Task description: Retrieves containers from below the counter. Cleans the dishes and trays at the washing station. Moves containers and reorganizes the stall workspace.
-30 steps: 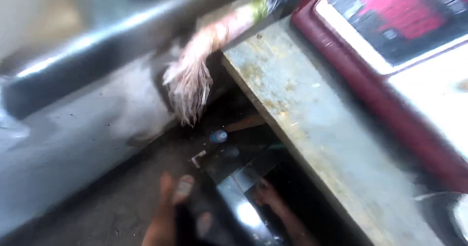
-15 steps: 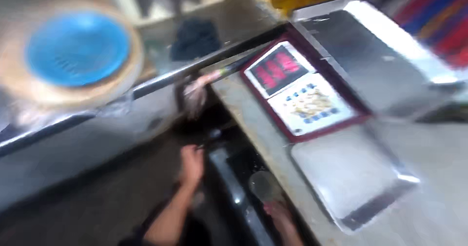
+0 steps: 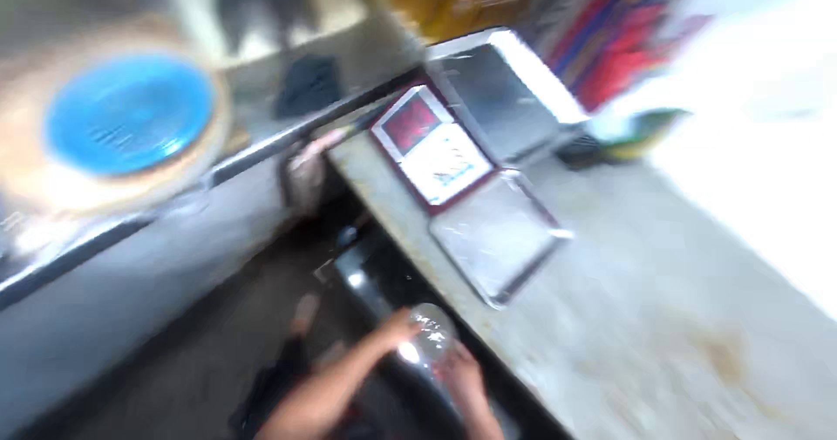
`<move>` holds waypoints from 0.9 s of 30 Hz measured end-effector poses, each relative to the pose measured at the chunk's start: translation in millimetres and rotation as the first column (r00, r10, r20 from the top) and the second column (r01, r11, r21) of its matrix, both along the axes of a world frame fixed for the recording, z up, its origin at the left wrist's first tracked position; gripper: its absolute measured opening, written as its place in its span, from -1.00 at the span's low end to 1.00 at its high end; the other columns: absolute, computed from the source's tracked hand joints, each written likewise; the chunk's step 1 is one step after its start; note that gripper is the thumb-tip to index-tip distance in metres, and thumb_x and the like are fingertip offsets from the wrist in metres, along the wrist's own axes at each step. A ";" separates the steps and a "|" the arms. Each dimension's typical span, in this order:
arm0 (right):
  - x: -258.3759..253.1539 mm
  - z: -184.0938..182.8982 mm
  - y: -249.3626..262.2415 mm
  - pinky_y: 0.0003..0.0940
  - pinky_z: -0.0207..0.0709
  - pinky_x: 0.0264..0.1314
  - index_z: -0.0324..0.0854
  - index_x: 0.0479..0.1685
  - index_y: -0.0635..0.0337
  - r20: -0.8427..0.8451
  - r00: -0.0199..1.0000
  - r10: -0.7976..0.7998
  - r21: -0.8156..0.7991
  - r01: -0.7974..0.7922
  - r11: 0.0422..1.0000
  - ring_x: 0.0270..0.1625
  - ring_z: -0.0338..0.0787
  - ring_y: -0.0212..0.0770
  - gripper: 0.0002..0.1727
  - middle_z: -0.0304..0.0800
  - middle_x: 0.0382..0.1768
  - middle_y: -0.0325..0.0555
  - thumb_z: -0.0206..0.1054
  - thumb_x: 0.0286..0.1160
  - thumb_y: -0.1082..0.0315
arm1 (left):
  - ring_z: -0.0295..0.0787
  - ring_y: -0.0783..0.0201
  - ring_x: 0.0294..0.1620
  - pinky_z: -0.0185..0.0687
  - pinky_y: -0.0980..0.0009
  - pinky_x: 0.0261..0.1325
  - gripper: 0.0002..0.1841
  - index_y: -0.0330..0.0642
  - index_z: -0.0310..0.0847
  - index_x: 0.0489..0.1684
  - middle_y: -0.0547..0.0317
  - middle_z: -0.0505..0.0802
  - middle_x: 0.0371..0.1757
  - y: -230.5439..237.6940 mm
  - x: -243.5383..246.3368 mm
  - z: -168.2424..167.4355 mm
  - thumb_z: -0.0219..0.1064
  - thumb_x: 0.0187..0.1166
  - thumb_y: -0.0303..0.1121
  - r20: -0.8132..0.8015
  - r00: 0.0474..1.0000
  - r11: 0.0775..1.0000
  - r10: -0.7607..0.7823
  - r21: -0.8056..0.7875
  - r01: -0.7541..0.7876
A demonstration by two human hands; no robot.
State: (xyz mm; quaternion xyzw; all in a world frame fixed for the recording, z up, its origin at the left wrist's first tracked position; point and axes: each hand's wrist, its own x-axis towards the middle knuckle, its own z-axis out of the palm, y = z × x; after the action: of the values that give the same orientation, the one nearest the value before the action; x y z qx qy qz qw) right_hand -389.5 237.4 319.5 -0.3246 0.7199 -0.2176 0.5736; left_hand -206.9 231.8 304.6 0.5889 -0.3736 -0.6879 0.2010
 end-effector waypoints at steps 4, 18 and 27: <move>-5.6 24.3 3.3 -0.39 0.56 -0.72 0.44 0.29 0.37 0.142 0.981 -0.128 0.003 0.129 0.992 -0.77 0.66 -0.25 -0.73 0.69 -0.69 -0.02 -0.06 0.80 0.52 | 0.83 -0.09 0.02 0.72 0.00 0.14 -0.42 -0.17 0.10 0.78 -0.34 0.73 0.27 0.2 -8.5 20.4 0.06 0.86 -0.11 -0.032 0.999 0.999 -0.001 0.051 0.002; -48.6 76.4 55.1 -0.30 0.65 -0.64 0.43 0.55 0.20 0.204 0.955 -0.217 -0.102 0.241 0.965 -0.64 0.76 -0.18 -0.61 0.79 -0.50 0.03 0.07 0.83 0.37 | 0.81 0.03 0.01 0.74 0.08 0.09 -0.48 -0.27 0.07 0.74 -0.28 0.72 0.24 12.9 -45.4 89.5 0.00 0.81 -0.36 -0.023 0.990 0.987 -0.139 -0.088 0.137; -76.9 91.1 56.3 -0.12 0.85 -0.23 0.24 0.60 0.30 0.501 0.735 -0.456 -0.250 0.628 0.737 -0.13 0.92 -0.02 -0.53 0.80 0.07 0.14 -0.17 0.87 0.24 | 0.80 0.11 -0.16 0.73 0.20 -0.02 -0.44 -0.27 0.11 0.71 -0.24 0.74 0.16 -20.7 -96.7 127.1 -0.03 0.89 -0.09 -0.074 0.925 0.918 -0.373 -0.173 0.356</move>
State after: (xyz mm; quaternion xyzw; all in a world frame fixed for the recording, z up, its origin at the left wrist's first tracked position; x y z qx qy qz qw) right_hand -466.4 293.7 410.6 -0.1530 0.5868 -0.5845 0.5391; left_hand -303.7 211.0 431.7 0.4544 -0.5183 -0.7120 0.1341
